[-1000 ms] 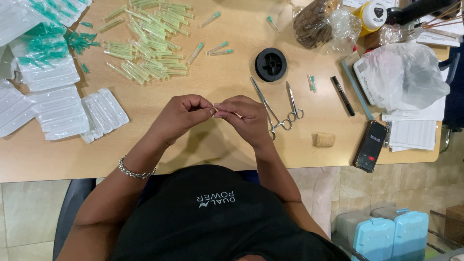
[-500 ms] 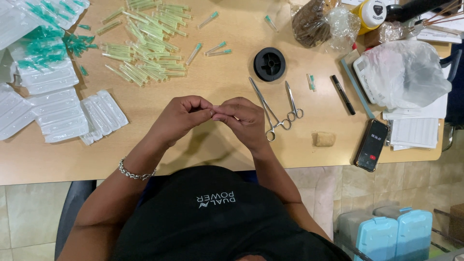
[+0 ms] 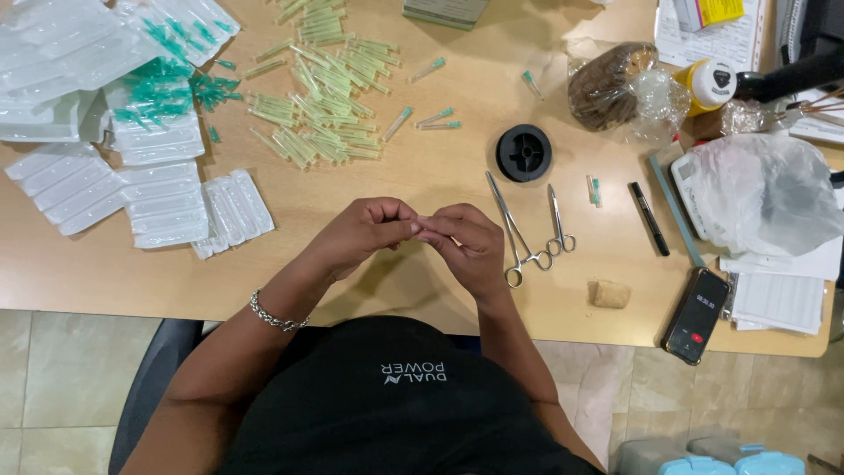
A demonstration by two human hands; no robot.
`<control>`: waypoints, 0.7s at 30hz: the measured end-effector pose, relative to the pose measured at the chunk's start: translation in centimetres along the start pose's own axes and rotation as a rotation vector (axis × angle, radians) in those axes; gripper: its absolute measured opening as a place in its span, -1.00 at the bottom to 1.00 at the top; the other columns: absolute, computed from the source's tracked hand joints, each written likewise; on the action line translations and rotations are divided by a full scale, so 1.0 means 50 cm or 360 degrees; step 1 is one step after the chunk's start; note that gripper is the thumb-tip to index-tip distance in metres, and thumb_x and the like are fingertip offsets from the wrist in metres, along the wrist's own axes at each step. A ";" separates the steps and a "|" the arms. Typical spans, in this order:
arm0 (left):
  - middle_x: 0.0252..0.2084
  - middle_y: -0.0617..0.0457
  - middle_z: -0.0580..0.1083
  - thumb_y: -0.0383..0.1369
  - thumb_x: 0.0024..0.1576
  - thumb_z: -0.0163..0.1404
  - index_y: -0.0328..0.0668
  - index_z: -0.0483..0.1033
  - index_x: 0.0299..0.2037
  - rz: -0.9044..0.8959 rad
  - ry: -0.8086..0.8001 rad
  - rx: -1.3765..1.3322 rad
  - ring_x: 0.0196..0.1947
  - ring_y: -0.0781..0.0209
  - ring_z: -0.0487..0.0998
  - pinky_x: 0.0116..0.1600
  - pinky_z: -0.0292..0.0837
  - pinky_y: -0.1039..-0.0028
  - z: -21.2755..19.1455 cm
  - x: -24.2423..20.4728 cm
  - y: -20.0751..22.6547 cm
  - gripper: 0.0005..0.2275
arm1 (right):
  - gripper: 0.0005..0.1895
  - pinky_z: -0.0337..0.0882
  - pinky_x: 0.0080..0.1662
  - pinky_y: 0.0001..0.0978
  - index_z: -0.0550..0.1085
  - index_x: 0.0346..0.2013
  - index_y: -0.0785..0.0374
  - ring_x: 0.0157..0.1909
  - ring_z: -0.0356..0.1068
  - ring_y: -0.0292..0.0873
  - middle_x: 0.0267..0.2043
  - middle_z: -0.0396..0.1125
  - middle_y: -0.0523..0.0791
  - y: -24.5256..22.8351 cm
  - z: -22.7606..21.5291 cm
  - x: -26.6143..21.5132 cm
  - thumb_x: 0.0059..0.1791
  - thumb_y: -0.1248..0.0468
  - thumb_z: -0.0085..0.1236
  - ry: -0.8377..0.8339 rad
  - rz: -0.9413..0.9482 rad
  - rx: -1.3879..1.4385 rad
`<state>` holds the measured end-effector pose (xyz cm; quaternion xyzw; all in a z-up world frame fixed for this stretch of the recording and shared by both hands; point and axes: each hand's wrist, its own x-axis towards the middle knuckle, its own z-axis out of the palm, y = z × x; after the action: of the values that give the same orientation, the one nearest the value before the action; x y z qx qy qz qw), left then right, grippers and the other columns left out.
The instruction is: The person handles small plastic tubes and a spool of black thread on a wooden table. They use a pair of metal forceps to manipulate the thread and insert it into the tubes, then use scissors to cut the thread. The person also handles a small green plastic cap and a roll of black tape.
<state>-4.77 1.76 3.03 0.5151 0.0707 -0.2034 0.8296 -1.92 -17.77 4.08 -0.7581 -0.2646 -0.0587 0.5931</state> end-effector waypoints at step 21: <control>-0.30 -0.07 0.57 -0.52 0.27 0.00 -0.50 0.56 0.00 -0.0005 0.0004 -0.0091 -0.32 0.32 0.54 -0.14 0.52 0.57 -0.016 0.005 -0.048 -0.82 | -0.89 0.53 -0.23 -0.31 0.68 -0.28 0.33 -0.31 0.52 -0.09 -0.35 0.45 -0.02 0.008 0.023 0.004 -0.10 0.42 0.43 0.0145 -0.0227 -0.0129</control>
<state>-5.48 1.49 0.58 0.4914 0.0784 -0.2018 0.8436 -1.84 -16.70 3.46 -0.7572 -0.2882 -0.1459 0.5678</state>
